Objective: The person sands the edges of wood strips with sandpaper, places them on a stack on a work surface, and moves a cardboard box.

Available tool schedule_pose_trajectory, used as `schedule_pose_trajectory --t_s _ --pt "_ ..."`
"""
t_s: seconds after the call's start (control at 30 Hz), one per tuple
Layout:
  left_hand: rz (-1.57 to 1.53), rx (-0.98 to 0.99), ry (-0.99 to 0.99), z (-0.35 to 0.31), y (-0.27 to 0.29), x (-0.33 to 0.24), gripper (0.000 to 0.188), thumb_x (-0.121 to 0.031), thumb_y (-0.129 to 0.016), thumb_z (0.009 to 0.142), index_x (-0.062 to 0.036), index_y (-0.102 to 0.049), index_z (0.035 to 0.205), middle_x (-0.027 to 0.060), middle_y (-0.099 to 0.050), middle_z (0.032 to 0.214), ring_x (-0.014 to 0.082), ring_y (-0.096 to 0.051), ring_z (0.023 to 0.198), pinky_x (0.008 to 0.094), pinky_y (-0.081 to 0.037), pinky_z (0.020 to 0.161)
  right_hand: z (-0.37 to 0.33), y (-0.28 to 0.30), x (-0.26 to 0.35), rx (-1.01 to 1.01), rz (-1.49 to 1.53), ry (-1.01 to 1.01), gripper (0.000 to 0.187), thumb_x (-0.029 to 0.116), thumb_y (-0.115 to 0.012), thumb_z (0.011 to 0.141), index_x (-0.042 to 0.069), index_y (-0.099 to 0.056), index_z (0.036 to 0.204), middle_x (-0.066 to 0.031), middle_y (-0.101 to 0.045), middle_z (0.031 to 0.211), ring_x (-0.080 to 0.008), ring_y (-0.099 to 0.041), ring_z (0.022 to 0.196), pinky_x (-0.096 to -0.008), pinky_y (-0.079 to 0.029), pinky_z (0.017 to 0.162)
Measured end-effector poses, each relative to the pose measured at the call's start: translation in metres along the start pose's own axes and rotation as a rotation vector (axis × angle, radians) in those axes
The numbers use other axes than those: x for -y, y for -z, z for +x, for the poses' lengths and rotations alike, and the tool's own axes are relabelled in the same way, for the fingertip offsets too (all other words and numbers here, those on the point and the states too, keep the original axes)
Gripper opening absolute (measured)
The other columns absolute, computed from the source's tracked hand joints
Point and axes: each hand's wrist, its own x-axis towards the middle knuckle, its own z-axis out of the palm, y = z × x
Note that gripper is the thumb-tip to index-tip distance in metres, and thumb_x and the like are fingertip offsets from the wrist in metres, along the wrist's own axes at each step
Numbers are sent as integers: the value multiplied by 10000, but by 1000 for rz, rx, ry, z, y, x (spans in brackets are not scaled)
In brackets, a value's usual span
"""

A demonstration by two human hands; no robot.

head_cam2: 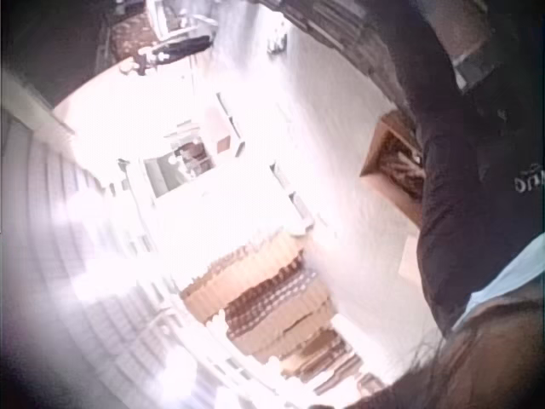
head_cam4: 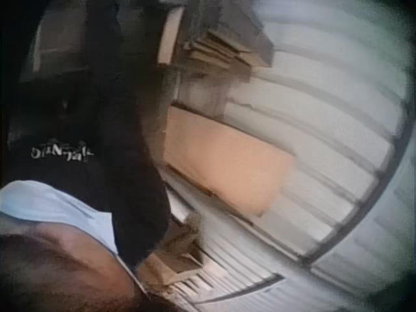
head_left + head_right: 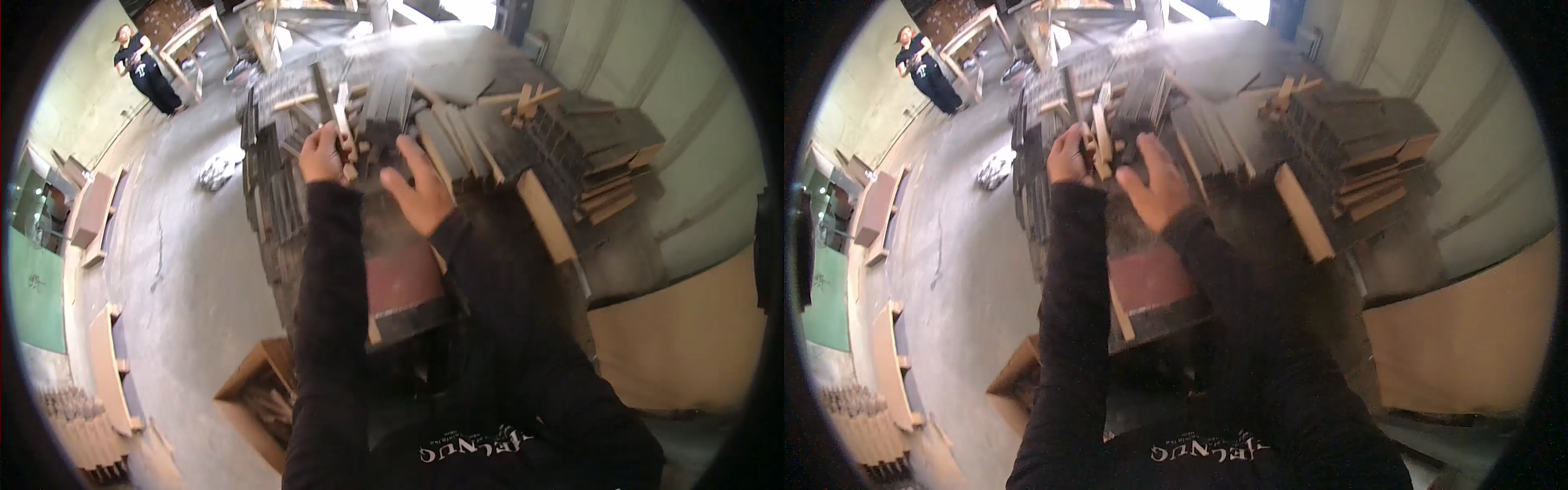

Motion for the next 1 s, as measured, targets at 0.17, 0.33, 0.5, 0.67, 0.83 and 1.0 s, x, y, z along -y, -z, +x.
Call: schedule_pose_trajectory --t_s 0.17,0.33,0.5,0.67,0.83,1.0 --pt "49 105 276 -173 126 -18 147 -159 -495 864 -23 -474 913 76 -524 672 170 -530 584 256 -403 487 -119 -8 -21 486 -233 -107 558 295 -565 800 74 -382 1278 -167 -313 1349 -336 -253 1265 -425 -218 1035" --pt "334 21 230 -275 195 0 159 -119 -569 840 -28 -471 925 45 -567 757 112 -508 679 249 -415 633 -166 -43 -47 477 -566 -12 568 348 -574 792 123 -394 1282 -118 -229 1394 -343 -176 1287 -516 -153 1037" --pt "724 -35 31 -281 183 11 206 -162 -591 832 -3 -473 890 17 -508 752 67 -449 664 244 -401 587 -185 -40 -26 547 -681 -2 585 409 -524 811 143 -361 1306 -112 -222 1402 -335 -203 1275 -484 -187 1028" --pt "1065 23 20 -299 160 -2 257 -176 -571 830 -55 -486 1040 106 -573 714 186 -538 595 328 -432 537 -183 -33 -23 586 -597 52 531 356 -511 831 155 -366 1301 -81 -215 1408 -305 -174 1297 -447 -176 1045" --pt "1572 256 -123 -308 172 21 523 -219 -544 813 -134 -345 1290 195 -599 722 360 -566 599 437 -429 513 -165 -31 -52 649 -587 157 457 313 -494 847 152 -407 1266 -57 -244 1400 -273 -168 1305 -438 -159 1061" --pt "1886 283 -28 -300 153 22 545 -268 -485 824 -179 -282 1323 195 -572 593 372 -547 519 451 -422 476 -171 -31 -58 475 -490 177 413 327 -574 760 144 -533 1127 -69 -418 1277 -276 -312 1216 -460 -235 1010"
